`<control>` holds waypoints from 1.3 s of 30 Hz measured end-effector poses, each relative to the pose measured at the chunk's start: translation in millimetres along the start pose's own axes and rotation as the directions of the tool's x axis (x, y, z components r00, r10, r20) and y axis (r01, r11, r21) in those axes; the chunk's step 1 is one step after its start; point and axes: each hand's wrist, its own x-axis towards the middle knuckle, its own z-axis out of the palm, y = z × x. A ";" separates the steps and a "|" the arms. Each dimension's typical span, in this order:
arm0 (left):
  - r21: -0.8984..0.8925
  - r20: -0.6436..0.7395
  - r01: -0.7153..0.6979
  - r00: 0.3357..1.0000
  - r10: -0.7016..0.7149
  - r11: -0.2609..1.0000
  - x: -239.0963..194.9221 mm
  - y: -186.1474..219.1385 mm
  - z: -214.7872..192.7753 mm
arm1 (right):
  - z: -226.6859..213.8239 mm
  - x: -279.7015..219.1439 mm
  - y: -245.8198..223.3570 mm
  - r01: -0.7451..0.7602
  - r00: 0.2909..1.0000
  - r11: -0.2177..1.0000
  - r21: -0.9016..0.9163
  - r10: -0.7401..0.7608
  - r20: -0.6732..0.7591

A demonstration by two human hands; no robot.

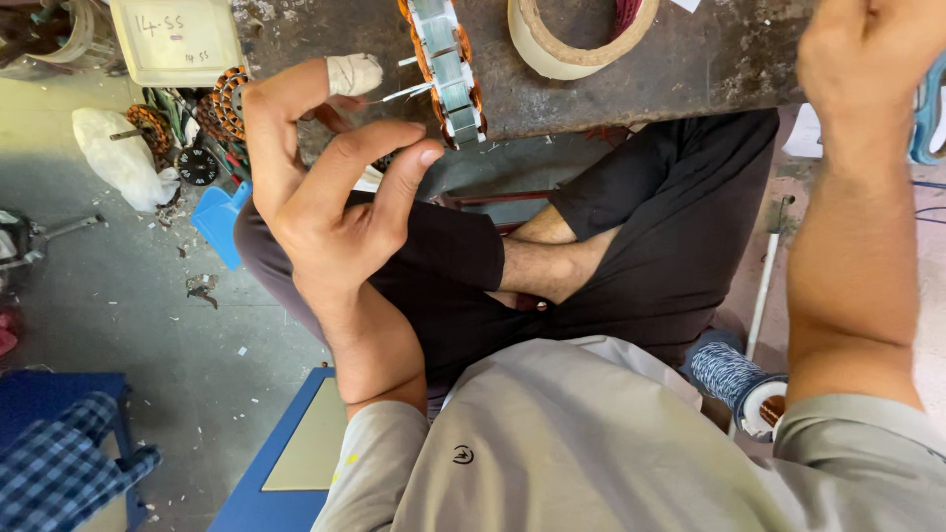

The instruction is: The person threads copper wire through a motor stator, uses scissors to cut small pieces of insulation paper, and uses a screwdriver to tuck wires into place.

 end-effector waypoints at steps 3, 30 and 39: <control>0.007 0.005 0.017 1.000 -0.017 1.000 1.4 4.0 0.0 | 5.6 -11.0 -33.7 0.139 0.989 0.947 0.288 -0.116 -0.095; 0.139 0.029 0.092 0.995 -0.097 0.986 -0.9 22.0 -2.4 | 50.9 1.6 -263.6 0.311 0.904 0.792 0.525 -0.418 0.095; 0.229 0.105 0.011 0.994 -0.036 0.973 13.1 36.2 -4.2 | 50.4 2.7 -264.7 0.323 0.904 0.798 0.509 -0.420 0.083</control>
